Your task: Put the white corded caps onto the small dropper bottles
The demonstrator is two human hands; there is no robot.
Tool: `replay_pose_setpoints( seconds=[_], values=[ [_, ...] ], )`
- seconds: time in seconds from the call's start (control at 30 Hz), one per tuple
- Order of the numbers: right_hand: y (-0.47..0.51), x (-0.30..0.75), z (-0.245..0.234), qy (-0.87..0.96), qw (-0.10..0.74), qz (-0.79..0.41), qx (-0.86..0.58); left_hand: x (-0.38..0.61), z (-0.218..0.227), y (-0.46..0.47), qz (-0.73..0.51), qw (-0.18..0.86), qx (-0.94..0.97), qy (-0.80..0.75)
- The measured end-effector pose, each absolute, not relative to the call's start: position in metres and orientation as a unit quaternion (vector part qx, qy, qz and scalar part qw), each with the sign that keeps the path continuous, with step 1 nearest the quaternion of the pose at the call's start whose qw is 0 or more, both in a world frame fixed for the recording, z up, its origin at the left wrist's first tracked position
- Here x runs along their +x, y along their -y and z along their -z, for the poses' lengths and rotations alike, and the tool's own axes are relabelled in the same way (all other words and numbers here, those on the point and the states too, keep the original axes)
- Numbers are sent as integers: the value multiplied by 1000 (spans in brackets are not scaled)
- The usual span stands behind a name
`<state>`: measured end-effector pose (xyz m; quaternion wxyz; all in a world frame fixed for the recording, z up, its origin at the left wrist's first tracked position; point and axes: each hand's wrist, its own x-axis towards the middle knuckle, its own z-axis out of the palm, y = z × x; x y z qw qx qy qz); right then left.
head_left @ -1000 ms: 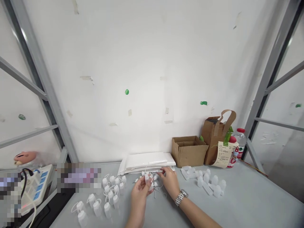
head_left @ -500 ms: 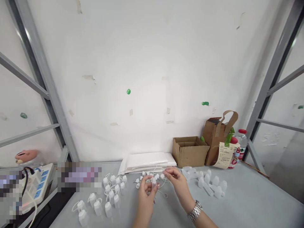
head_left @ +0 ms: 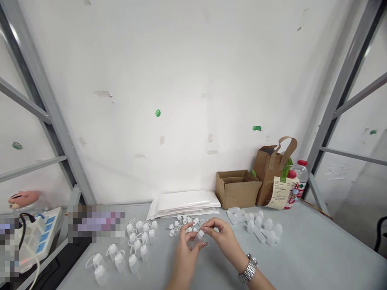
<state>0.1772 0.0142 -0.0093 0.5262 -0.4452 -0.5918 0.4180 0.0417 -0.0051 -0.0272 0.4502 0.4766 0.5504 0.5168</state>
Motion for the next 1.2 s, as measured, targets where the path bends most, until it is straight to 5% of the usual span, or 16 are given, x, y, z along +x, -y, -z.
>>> replay_pose_setpoints(
  seconds=[0.27,0.83,1.2],
  values=[
    [-19,190,6,620,503,-469,-378,41,26,11,-473,388,562,-557],
    [-13,182,15,700,456,-339,-433,34,52,1,-489,208,664,-526],
    [-11,187,10,739,430,-329,-400,38,40,1,-454,306,624,-557]
  ],
)
